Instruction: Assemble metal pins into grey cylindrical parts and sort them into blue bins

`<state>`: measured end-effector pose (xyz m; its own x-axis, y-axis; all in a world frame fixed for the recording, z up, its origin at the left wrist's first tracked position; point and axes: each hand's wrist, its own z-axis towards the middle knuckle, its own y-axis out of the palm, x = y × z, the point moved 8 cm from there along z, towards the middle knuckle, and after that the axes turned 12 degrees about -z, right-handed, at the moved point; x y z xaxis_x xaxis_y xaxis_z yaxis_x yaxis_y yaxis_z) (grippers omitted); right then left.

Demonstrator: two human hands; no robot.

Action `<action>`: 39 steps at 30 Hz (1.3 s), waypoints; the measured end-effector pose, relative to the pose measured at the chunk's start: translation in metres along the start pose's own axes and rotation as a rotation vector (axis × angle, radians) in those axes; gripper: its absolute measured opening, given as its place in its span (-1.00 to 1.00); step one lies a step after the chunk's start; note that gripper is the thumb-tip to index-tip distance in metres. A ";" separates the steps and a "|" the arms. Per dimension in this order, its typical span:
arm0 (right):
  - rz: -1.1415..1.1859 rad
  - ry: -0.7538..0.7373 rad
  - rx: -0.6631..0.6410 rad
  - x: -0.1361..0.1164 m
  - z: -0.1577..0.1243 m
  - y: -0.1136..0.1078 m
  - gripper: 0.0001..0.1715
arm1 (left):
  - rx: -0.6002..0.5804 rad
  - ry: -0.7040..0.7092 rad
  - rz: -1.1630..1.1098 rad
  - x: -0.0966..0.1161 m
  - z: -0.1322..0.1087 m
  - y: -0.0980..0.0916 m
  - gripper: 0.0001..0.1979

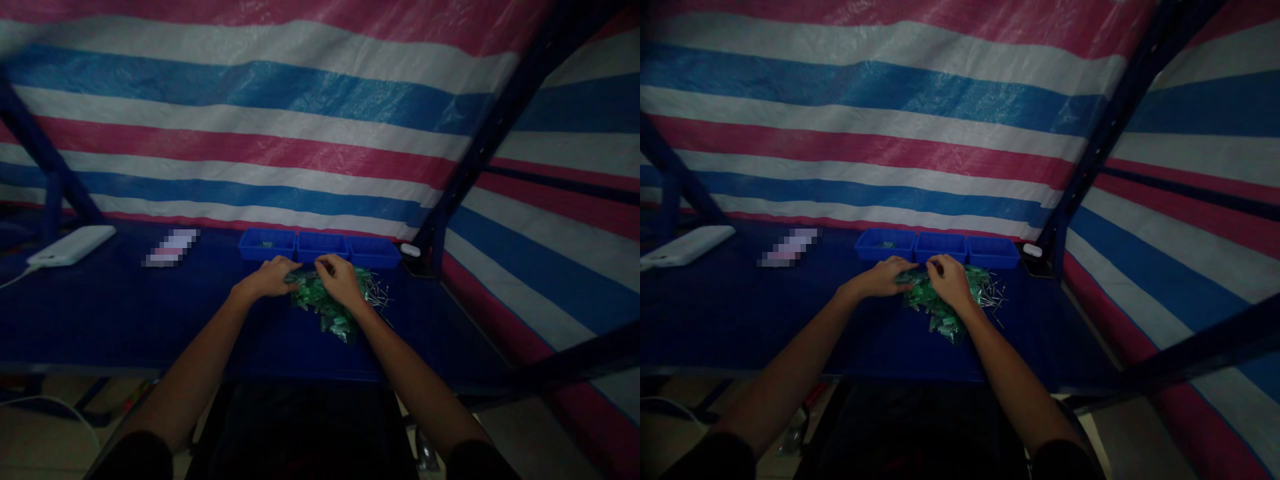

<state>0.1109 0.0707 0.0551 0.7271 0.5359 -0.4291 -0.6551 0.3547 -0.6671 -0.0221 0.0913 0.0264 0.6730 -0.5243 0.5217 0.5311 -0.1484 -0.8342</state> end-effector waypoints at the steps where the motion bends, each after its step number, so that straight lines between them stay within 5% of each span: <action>1: 0.002 0.002 -0.006 0.000 0.000 0.000 -0.78 | -0.036 0.003 0.013 -0.003 0.001 0.003 -0.52; 4: 0.019 0.012 -0.027 0.000 -0.001 0.003 -0.78 | -0.014 0.066 -0.030 -0.001 0.003 0.000 -0.68; 7: 0.149 0.104 -0.068 0.004 0.000 0.007 -0.69 | 0.220 0.149 -0.146 0.013 0.002 -0.022 -0.84; 11: 0.654 0.439 -0.289 0.017 -0.006 0.031 -0.38 | 0.528 0.307 -0.215 0.043 -0.011 -0.044 -0.90; 13: 0.868 0.516 -0.346 0.015 -0.008 0.038 -0.43 | 0.542 0.384 -0.235 0.056 -0.015 -0.042 -0.96; 16: 0.992 0.492 -0.187 0.021 -0.002 0.029 -0.53 | 0.453 0.425 -0.236 0.066 -0.015 -0.031 -0.88; 21: 0.826 0.409 0.058 0.039 0.004 0.013 -0.64 | 0.472 0.224 -0.293 0.048 -0.010 -0.032 -0.85; 25: 0.586 0.199 0.099 0.028 0.007 -0.002 -0.90 | 0.400 -0.044 -0.786 0.017 0.000 -0.019 -0.64; 28: 0.433 0.059 0.078 0.011 0.007 -0.008 -0.86 | 0.388 -0.225 -1.104 -0.002 0.004 -0.004 -0.66; 34: 0.204 0.009 0.093 -0.003 0.004 -0.011 -0.87 | 0.700 -0.314 -1.380 -0.033 -0.004 -0.023 -0.80; 36: 0.162 0.025 0.089 -0.002 0.003 -0.010 -0.92 | 0.593 -0.408 -1.324 -0.035 -0.007 -0.025 -0.72; 39: 0.116 0.016 0.069 -0.002 0.002 -0.007 -0.90 | 0.255 -0.456 -0.921 -0.029 -0.012 -0.024 -0.68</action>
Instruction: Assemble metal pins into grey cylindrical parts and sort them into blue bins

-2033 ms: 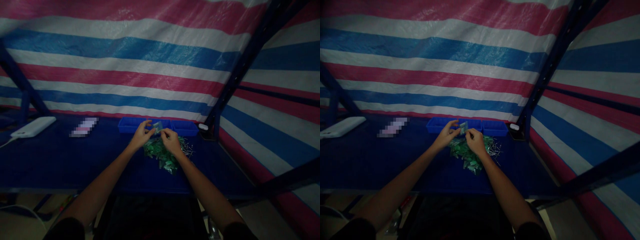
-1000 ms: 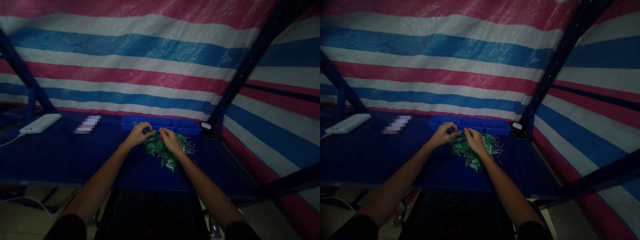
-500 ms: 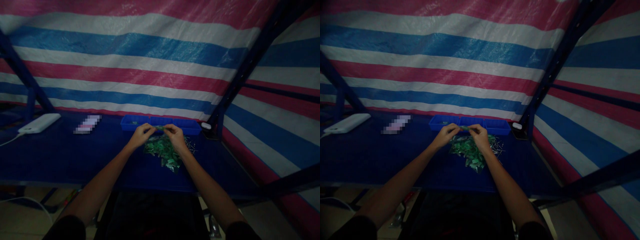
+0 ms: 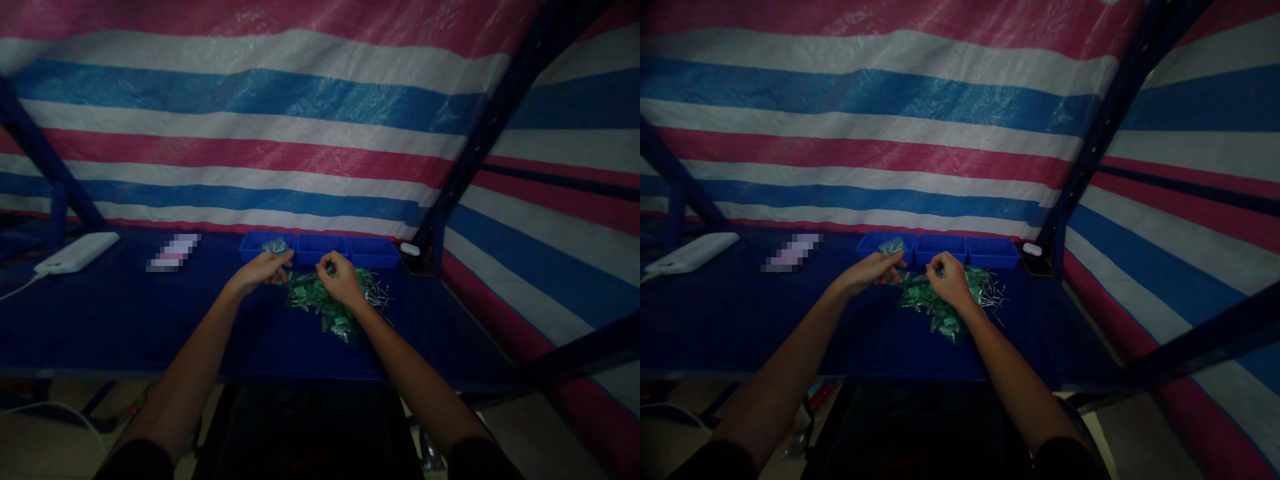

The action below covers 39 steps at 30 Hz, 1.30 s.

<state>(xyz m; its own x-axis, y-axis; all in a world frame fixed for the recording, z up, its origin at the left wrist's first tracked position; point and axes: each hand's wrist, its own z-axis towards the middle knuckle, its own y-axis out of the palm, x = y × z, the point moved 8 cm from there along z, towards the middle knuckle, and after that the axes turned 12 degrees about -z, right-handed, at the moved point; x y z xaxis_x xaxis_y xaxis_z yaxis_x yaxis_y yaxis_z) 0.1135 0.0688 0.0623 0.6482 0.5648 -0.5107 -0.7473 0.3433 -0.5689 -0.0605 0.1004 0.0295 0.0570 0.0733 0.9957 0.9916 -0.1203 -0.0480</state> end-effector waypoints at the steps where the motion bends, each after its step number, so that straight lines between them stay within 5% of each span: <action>1: -0.013 -0.014 0.002 -0.001 0.000 0.000 -0.90 | -0.011 0.056 0.166 0.004 -0.003 -0.003 -0.71; 6: -0.095 -0.052 0.040 -0.010 0.000 -0.007 -0.86 | 0.188 0.328 0.753 0.014 -0.010 -0.023 -0.70; 11: -0.031 -0.005 0.025 -0.008 -0.001 -0.006 -0.84 | 0.081 0.298 0.951 -0.001 -0.004 -0.018 -0.68; 15: 0.070 0.082 -0.070 -0.003 -0.004 0.004 -0.63 | 0.088 0.357 0.915 0.013 -0.007 -0.013 -0.86; 20: 0.245 0.143 -0.315 -0.005 -0.009 0.031 -0.34 | 0.102 0.694 0.607 0.051 -0.030 0.015 -0.80; 26: 0.378 0.249 -0.151 0.014 -0.001 0.022 -0.42 | -0.066 0.874 0.468 0.055 -0.046 0.053 -0.82; 30: 0.183 0.164 0.009 0.012 0.000 0.003 -0.63 | -0.015 0.664 0.323 0.040 -0.029 0.043 -0.73; 35: -0.186 -0.251 -0.025 -0.019 -0.007 0.005 -0.75 | -0.038 0.031 -0.163 -0.011 -0.004 0.035 -0.29; 39: -0.281 -0.415 -0.071 -0.035 -0.005 0.008 -0.73 | -0.060 -0.095 -0.390 -0.024 -0.003 0.039 -0.54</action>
<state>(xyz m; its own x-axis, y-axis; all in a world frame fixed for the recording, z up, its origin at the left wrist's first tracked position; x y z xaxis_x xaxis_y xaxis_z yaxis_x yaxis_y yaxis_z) 0.0852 0.0483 0.0727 0.6994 0.7136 -0.0406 -0.5315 0.4813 -0.6970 -0.0237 0.0909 0.0041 -0.3092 0.2157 0.9262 0.9324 -0.1228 0.3399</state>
